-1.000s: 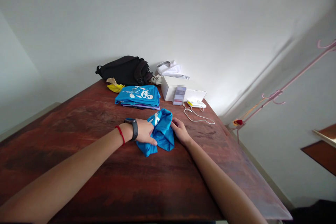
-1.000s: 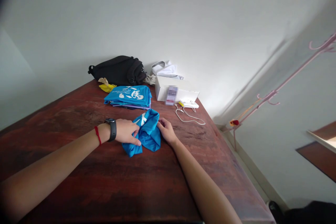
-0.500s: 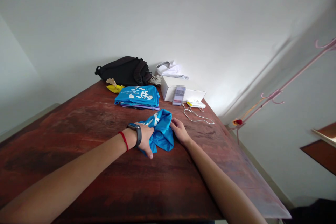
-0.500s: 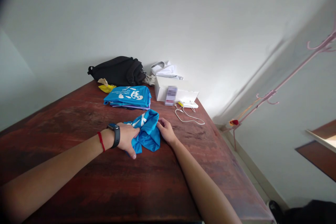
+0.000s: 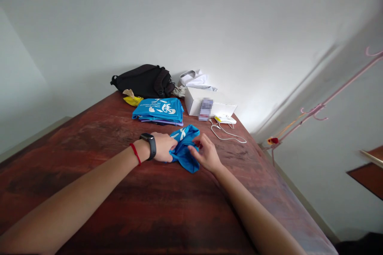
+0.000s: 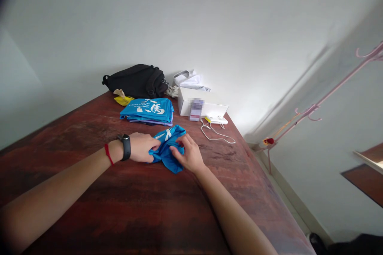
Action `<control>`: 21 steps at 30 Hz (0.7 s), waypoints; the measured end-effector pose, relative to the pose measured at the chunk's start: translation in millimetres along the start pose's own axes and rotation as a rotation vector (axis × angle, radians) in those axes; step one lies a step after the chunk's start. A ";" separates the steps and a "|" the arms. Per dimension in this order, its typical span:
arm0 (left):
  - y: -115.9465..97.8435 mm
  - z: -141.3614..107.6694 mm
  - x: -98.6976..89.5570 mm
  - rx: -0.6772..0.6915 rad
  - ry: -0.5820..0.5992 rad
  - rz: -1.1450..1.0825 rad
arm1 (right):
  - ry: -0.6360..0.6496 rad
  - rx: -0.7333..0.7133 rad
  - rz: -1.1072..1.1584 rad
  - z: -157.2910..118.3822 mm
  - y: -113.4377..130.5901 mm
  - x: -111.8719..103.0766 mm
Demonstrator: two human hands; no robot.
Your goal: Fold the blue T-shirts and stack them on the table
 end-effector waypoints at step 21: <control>62.4 -20.5 -58.1 -0.347 -0.492 0.043 | -0.319 0.392 0.238 7.4 -53.3 -2.0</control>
Point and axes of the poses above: each hand's wrist, its own z-axis towards the middle knuckle, its own x-axis out of the palm, y = z × x, the point moved 1 cm from there along z, towards the middle knuckle, and after that the axes turned 3 degrees about x, right-handed, at the moved point
